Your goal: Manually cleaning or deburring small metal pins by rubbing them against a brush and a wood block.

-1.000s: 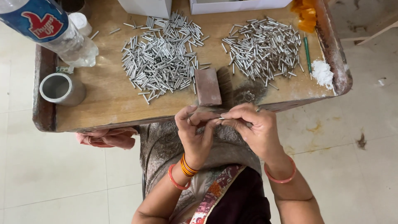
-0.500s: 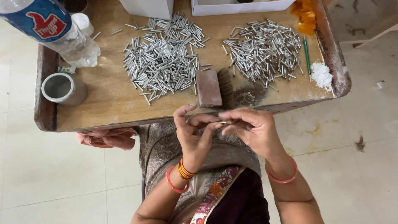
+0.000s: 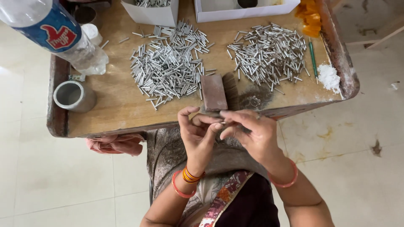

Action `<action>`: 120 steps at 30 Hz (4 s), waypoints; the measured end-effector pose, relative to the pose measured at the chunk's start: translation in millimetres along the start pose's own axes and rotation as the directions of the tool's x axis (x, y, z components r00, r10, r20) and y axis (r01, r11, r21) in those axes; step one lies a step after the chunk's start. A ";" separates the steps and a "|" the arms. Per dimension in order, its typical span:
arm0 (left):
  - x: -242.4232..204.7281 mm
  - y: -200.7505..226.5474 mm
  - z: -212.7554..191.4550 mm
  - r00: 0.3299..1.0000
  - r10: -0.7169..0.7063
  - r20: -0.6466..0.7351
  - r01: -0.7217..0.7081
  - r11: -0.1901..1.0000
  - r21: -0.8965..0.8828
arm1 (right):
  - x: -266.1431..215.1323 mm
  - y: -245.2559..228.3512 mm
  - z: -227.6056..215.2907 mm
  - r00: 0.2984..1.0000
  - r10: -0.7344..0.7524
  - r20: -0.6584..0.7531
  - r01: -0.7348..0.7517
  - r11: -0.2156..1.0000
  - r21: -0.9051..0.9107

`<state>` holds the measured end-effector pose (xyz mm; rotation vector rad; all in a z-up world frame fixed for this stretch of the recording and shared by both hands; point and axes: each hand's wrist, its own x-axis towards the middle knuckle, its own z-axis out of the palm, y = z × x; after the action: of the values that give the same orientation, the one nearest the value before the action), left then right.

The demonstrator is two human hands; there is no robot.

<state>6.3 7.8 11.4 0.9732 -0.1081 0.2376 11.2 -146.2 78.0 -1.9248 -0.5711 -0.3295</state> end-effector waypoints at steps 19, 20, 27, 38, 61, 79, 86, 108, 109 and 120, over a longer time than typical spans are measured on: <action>21.1 24.4 20.9 0.993 0.012 0.119 -0.035 0.980 0.195 | -3.1 62.1 -17.2 0.973 -0.175 -0.152 0.091 0.892 -0.443; 31.4 31.5 23.9 0.945 0.182 0.271 -0.294 0.835 0.465 | -2.3 66.0 -11.9 0.973 -0.049 -0.227 -0.005 0.973 -0.231; 50.4 -4.8 11.9 0.873 0.179 0.454 -0.485 0.417 0.769 | 2.5 91.4 30.7 0.974 0.175 -0.144 -0.049 0.784 0.619; 64.3 28.3 24.6 0.967 0.012 0.254 -0.206 0.619 0.757 | 24.5 35.8 -17.6 0.998 0.039 -0.045 -0.054 0.916 -0.397; 79.0 9.4 27.9 0.915 0.011 0.403 -0.391 0.272 0.879 | 29.7 57.1 -52.8 0.990 -0.121 0.073 0.142 0.845 -0.515; -8.3 3.5 -5.1 0.984 -0.136 0.113 0.101 0.955 0.278 | -5.3 40.0 -56.5 0.948 -0.128 0.292 0.294 0.706 -0.645; -3.1 -12.6 27.4 0.922 -0.272 0.275 0.312 0.944 -0.110 | -7.2 3.1 -55.0 0.863 -0.397 0.314 0.501 0.581 -0.641; 49.7 30.2 -20.5 0.948 0.272 0.166 -0.261 0.365 0.893 | -16.9 94.6 -3.7 0.941 0.123 -0.314 -0.071 0.983 0.172; 59.2 25.7 -27.0 0.949 0.268 0.168 -0.261 0.365 0.894 | -19.1 97.1 -3.4 0.940 0.126 -0.317 -0.074 0.982 0.173; 36.7 21.8 -13.2 0.981 0.173 0.090 -0.162 0.471 0.867 | -35.6 87.8 -1.6 0.927 0.266 -0.265 -0.130 0.890 0.438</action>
<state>36.3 36.1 28.8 2.0191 -0.0674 0.5107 27.5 -185.4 -6.7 -1.4621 -0.1991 -0.3465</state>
